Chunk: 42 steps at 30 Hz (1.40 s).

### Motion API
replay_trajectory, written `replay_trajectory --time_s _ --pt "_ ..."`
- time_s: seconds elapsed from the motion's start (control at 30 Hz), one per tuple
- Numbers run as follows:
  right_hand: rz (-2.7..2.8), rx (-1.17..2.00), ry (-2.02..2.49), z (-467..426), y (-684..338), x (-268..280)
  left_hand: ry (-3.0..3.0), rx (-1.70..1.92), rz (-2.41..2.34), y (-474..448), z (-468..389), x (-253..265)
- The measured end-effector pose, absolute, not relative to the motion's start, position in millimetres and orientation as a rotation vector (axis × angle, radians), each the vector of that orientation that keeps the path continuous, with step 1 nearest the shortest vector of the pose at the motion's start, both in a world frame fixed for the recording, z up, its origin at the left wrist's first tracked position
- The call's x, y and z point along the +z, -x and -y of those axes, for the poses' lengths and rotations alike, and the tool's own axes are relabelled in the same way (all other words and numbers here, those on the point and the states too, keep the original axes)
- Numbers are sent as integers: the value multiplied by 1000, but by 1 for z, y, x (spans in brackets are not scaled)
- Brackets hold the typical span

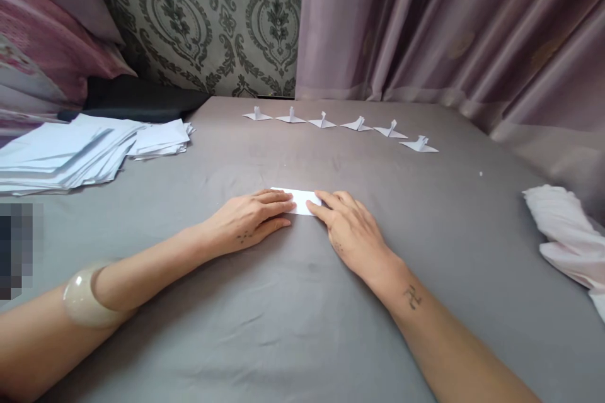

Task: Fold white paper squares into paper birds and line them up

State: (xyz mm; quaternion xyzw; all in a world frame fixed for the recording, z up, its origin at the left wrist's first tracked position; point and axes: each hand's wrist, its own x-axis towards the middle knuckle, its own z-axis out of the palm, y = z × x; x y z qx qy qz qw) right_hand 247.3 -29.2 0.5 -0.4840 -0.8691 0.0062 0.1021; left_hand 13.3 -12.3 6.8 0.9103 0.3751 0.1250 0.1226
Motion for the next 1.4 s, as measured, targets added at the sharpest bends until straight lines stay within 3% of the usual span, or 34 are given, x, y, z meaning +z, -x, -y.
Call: replay_trajectory --time_s 0.43,0.6,0.7,0.8,1.0,1.2,1.4 --pt "2123 65 1661 32 -245 3 -2735 477 -1103 -24 5 7" --pt "1891 91 1442 33 -237 4 -1631 1037 -1287 -26 5 18" --pt "1966 84 1275 36 -232 7 -1070 1045 -1189 -26 3 18" --pt "2125 73 1210 39 -228 7 -899 1028 -1157 -29 4 13" --pt "2285 96 1221 34 -227 -4 -1138 806 -1154 -33 14 7" --pt "2264 273 1237 33 -228 -6 -2055 688 -1290 -23 20 7" --pt "2092 384 1386 30 -225 -6 -1982 680 -1343 -17 9 0"
